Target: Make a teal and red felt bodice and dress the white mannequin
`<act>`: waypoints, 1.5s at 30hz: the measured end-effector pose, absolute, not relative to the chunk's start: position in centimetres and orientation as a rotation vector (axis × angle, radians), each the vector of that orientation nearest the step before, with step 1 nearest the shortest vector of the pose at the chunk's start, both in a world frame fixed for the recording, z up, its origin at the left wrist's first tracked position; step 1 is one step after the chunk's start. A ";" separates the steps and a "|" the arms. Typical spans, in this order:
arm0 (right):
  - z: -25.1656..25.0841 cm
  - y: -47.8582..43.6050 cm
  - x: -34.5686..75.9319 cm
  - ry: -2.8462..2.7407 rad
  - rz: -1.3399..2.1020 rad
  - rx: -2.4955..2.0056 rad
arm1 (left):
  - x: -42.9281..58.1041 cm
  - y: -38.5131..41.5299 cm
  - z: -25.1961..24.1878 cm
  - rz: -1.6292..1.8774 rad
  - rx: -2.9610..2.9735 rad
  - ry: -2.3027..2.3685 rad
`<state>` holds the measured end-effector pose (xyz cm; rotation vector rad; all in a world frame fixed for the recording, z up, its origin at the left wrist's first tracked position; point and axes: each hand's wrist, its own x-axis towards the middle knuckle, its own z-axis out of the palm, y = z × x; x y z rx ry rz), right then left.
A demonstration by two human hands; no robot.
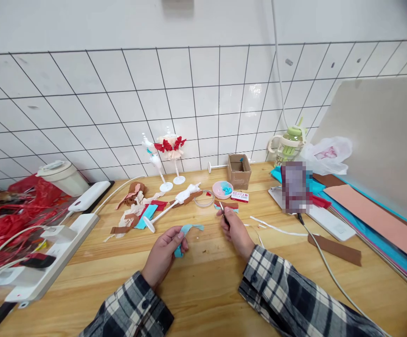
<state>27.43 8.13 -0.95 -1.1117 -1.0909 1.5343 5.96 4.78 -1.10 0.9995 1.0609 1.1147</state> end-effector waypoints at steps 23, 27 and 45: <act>-1.6 5.6 24.7 -1.925 1.338 -1.150 | 6.7 4.1 -0.7 0.917 1.132 1.071; -1.4 5.7 24.6 -1.938 1.350 -1.149 | 6.8 4.2 -0.5 0.902 1.139 1.055; -0.9 5.4 24.6 -1.785 1.599 -1.023 | 6.6 3.8 -0.4 0.881 1.149 0.955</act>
